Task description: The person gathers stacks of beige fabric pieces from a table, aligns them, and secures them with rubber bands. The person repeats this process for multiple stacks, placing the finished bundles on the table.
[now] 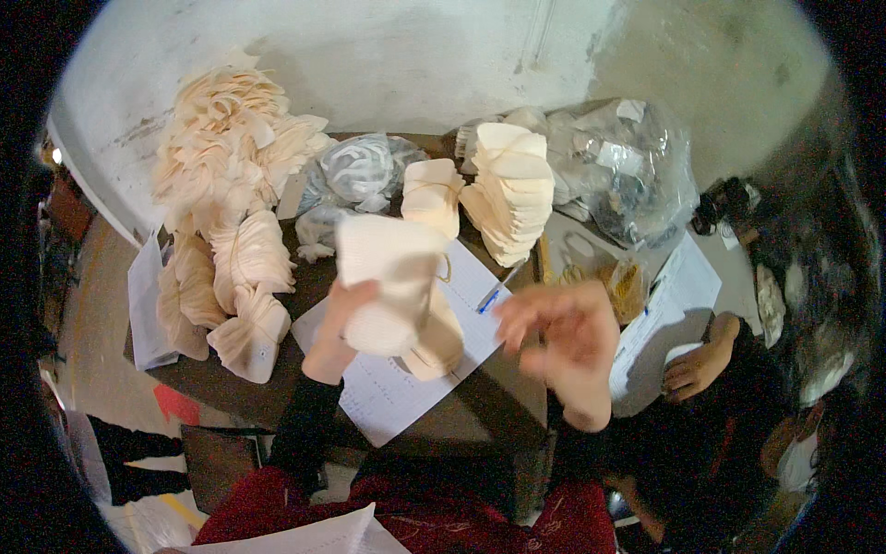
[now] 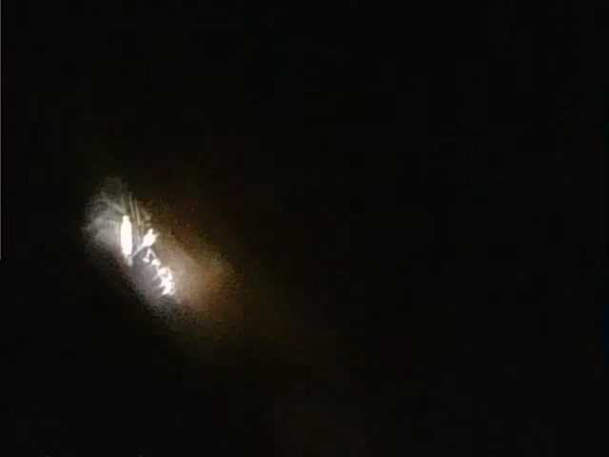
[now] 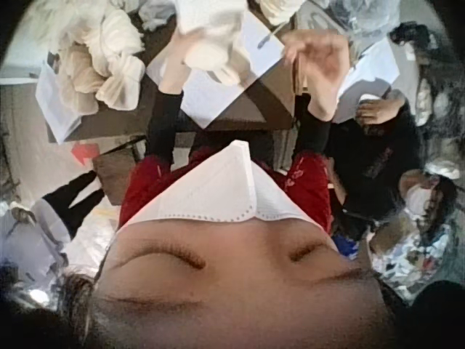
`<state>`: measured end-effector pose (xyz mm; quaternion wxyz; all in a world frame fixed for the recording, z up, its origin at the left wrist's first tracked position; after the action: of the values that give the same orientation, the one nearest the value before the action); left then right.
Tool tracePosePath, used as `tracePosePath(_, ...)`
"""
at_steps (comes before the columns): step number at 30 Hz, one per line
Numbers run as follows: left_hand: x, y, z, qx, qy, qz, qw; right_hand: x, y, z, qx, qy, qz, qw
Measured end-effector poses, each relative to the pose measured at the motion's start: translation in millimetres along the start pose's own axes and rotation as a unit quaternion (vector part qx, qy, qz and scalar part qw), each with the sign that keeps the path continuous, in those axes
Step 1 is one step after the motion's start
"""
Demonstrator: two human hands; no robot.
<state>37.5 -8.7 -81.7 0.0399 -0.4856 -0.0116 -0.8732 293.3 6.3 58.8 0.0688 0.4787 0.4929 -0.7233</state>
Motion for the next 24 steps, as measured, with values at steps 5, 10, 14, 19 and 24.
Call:
tracePosePath(5,34.5,14.4,-23.5,0.013,0.106,0.096,0.99,61.4,36.1,-97.0,0.164,0.314,0.266,0.896)
tracePosePath(10,33.8,8.7,-21.8,0.036,0.129,0.106,0.985,104.7,105.2,-147.0,0.102,0.586,0.399,0.698)
tracePosePath(14,25.0,9.3,-17.6,0.037,0.127,0.08,0.988,114.6,127.0,-150.6,0.124,0.583,0.353,0.721)
tracePosePath(19,19.3,7.4,-16.2,0.029,0.132,0.066,0.989,123.8,131.8,-153.7,0.121,0.61,0.319,0.715)
tracePosePath(24,19.5,8.8,-22.0,0.022,0.123,0.076,0.989,99.5,121.4,-150.6,0.116,0.58,0.329,0.736)
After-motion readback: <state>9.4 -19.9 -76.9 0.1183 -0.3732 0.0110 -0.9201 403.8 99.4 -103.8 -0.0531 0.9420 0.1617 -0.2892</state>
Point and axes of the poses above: each hand's wrist, its own y-axis away from the middle knuckle, its own z-axis out of the palm, x = y × z, the point moved 4 cm from there along -y, towards the middle knuckle, and after that the axes turned 10 degrees about -x, right-handed, at the moved point
